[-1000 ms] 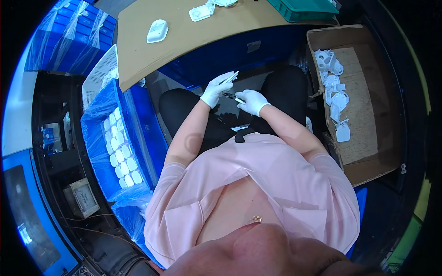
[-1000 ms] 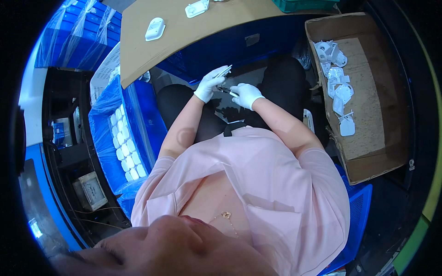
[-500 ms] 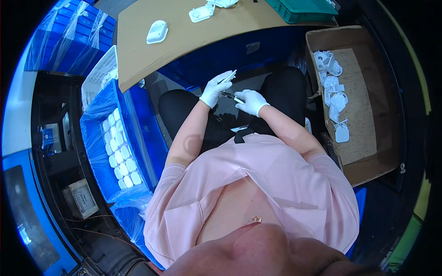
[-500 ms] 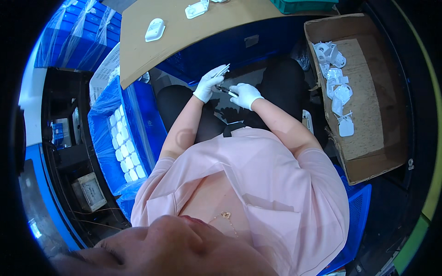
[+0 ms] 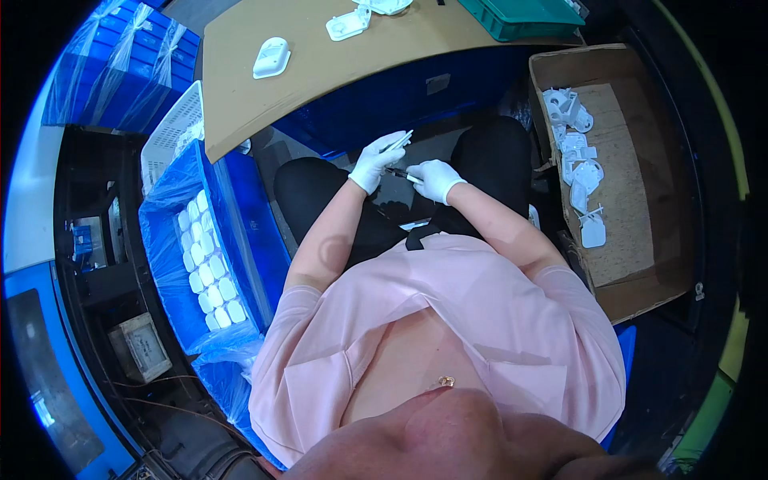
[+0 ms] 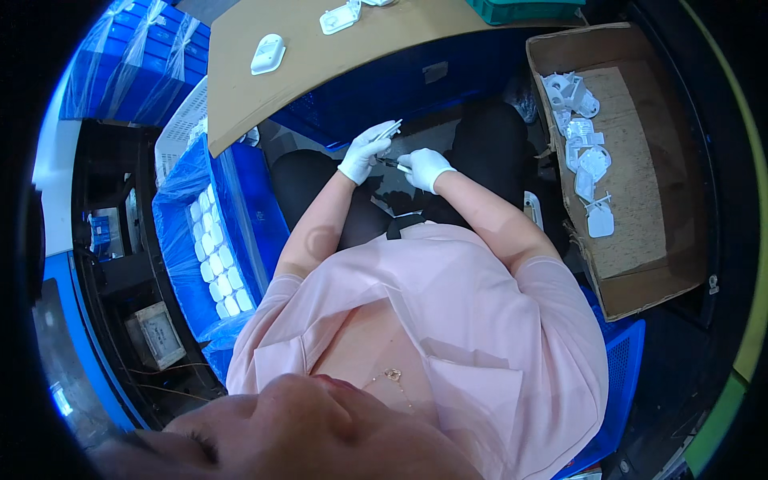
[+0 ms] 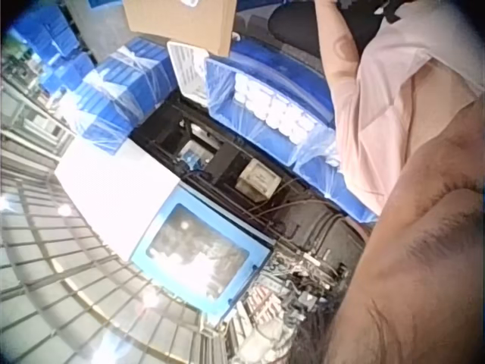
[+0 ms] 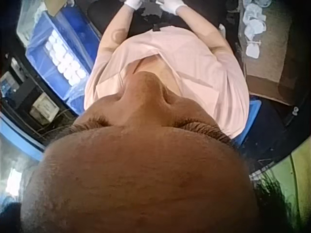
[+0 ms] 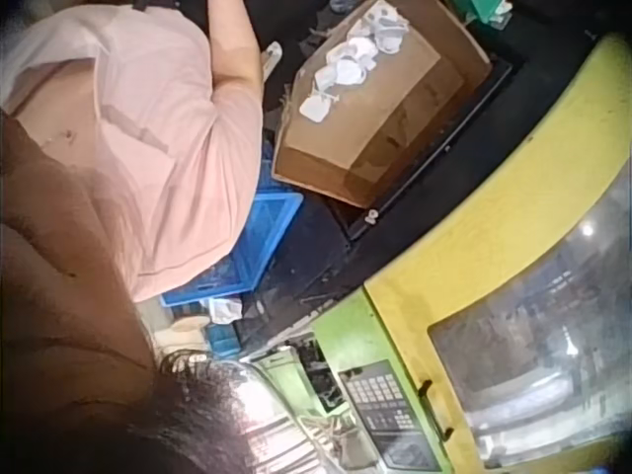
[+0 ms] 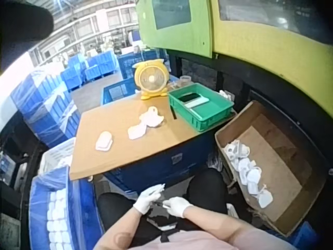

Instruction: Picking individual white plastic components from large storage crates and placing them into a smaller cardboard box for packaging.

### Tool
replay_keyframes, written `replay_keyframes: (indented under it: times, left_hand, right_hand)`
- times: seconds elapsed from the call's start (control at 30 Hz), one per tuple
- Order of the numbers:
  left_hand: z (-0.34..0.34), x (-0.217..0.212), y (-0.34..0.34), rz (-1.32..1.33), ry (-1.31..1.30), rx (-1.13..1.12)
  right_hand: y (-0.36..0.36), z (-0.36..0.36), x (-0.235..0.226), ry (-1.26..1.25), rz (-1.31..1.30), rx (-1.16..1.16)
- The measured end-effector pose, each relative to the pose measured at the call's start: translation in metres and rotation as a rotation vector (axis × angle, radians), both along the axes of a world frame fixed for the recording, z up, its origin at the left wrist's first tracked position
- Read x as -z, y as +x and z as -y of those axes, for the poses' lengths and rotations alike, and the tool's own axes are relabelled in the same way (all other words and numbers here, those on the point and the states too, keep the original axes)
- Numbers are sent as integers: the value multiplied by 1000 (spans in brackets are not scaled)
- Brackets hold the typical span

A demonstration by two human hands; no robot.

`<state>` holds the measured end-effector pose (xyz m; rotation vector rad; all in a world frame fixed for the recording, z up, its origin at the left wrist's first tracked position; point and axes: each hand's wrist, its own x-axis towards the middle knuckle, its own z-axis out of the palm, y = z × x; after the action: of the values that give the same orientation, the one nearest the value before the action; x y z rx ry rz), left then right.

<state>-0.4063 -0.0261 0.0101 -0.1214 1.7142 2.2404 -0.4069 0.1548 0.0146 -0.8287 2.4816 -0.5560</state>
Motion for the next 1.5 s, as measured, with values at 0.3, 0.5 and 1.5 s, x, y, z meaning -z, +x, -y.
replay_keyframes:
  times: [0.3,0.5,1.5]
  left_hand:
    - [9,7,-6,13,107,39]
    - [25,3,-16,-48,372,-105]
    - [33,-114,-141,-63,64,-527]
  right_hand:
    - [3,0,-1,-54,-24,32]
    - [3,2,2,-328,28,304]
    - [-12,3,6,-928,1611,851]
